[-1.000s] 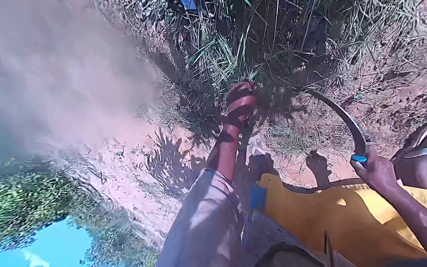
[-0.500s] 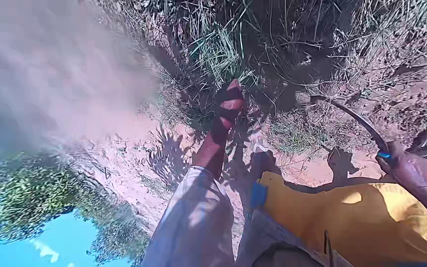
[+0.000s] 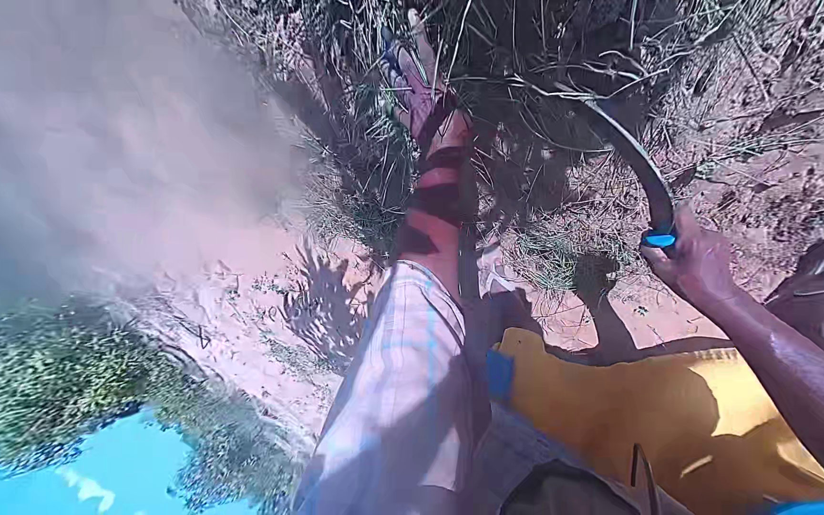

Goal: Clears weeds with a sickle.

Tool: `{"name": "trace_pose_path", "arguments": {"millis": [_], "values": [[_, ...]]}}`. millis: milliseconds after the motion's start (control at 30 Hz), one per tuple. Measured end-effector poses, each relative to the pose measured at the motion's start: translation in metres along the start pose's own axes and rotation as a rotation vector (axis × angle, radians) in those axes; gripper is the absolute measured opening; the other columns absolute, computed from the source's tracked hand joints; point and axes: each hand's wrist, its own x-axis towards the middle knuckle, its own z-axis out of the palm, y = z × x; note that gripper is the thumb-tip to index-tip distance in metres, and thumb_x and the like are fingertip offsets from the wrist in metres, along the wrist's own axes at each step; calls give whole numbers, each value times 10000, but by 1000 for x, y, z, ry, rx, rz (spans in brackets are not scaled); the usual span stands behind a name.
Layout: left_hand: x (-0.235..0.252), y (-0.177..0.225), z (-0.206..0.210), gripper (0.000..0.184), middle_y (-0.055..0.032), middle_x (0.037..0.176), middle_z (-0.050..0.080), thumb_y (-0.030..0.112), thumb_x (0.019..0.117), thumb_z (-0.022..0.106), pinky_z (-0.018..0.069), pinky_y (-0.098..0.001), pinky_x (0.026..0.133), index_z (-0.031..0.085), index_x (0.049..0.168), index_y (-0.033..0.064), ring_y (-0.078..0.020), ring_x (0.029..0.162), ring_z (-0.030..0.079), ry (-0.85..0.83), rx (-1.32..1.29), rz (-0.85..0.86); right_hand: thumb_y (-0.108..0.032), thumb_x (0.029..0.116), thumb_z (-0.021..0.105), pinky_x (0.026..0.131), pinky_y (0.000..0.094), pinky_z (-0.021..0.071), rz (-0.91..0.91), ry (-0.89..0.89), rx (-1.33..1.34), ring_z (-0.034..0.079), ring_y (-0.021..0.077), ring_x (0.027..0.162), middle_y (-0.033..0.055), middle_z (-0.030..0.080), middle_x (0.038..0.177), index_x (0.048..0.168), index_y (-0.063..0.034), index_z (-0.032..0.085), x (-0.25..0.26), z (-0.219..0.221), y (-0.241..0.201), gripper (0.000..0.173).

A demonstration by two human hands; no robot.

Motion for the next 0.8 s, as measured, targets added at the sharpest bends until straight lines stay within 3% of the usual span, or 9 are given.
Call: {"name": "trace_pose_path", "arguments": {"millis": [67,167,300,400,467,533,600,667,800], "values": [[5,-13,-13,931,-234,1656,295,129,886,712,359,-508,1177,173,1638,27,-349,1486,392,-17,-87,-9,-107,937,684,625,703,465,-16,-17,3,643,568,725,329,629,794,1225,104,519,20,-4,-15,393],[-3,-39,-28,671,-309,1567,399,97,1006,555,297,-513,1218,259,1583,-75,-397,1480,383,-199,-193,26,-131,967,648,687,716,452,-46,-44,-10,642,597,811,360,634,849,1241,113,511,55,-14,-57,391],[-10,-44,-30,484,-303,1468,519,182,1089,472,355,-506,1185,428,1494,-78,-391,1413,480,-211,-234,72,-161,990,615,861,722,455,-93,-82,-97,629,598,1053,378,649,1107,1487,58,411,106,-14,-102,580],[-18,-46,-25,448,-296,1438,544,139,1074,466,393,-509,1146,464,1467,-77,-377,1368,523,-175,-270,83,-228,1026,586,982,709,421,-68,-74,-166,585,565,1206,378,619,1254,1389,84,533,127,9,-94,481],[-31,-38,-22,460,-259,1443,561,74,1022,495,406,-491,1146,489,1466,-47,-346,1365,537,-179,-222,81,-185,1003,619,945,722,423,17,-91,-169,594,585,1160,404,628,1180,1212,139,609,117,18,-64,386],[-50,-31,-15,444,-276,1420,575,78,1022,512,393,-538,1136,514,1445,-57,-392,1363,532,-212,-164,58,-148,987,646,867,738,445,93,-124,-178,617,616,1071,425,629,1095,1213,162,571,95,23,-26,390],[-86,-35,17,434,-279,1388,603,72,1022,518,407,-542,1134,534,1438,-51,-397,1338,559,-305,-195,92,-156,994,652,839,748,449,233,-211,-208,619,636,1025,429,626,1035,1322,140,469,49,27,18,478],[-126,-33,39,437,-286,1393,598,74,1048,480,405,-588,1124,511,1473,-20,-426,1334,557,-510,-196,64,-158,991,655,833,751,445,283,-280,-256,621,644,997,428,633,1002,1352,127,463,1,27,51,499],[-195,-56,85,412,-311,1218,665,89,1052,483,514,-688,917,495,1463,49,-521,1137,644,-588,-314,-29,-132,960,619,723,730,465,194,-271,-287,658,615,858,389,655,890,1274,129,532,-65,8,57,417]]}}
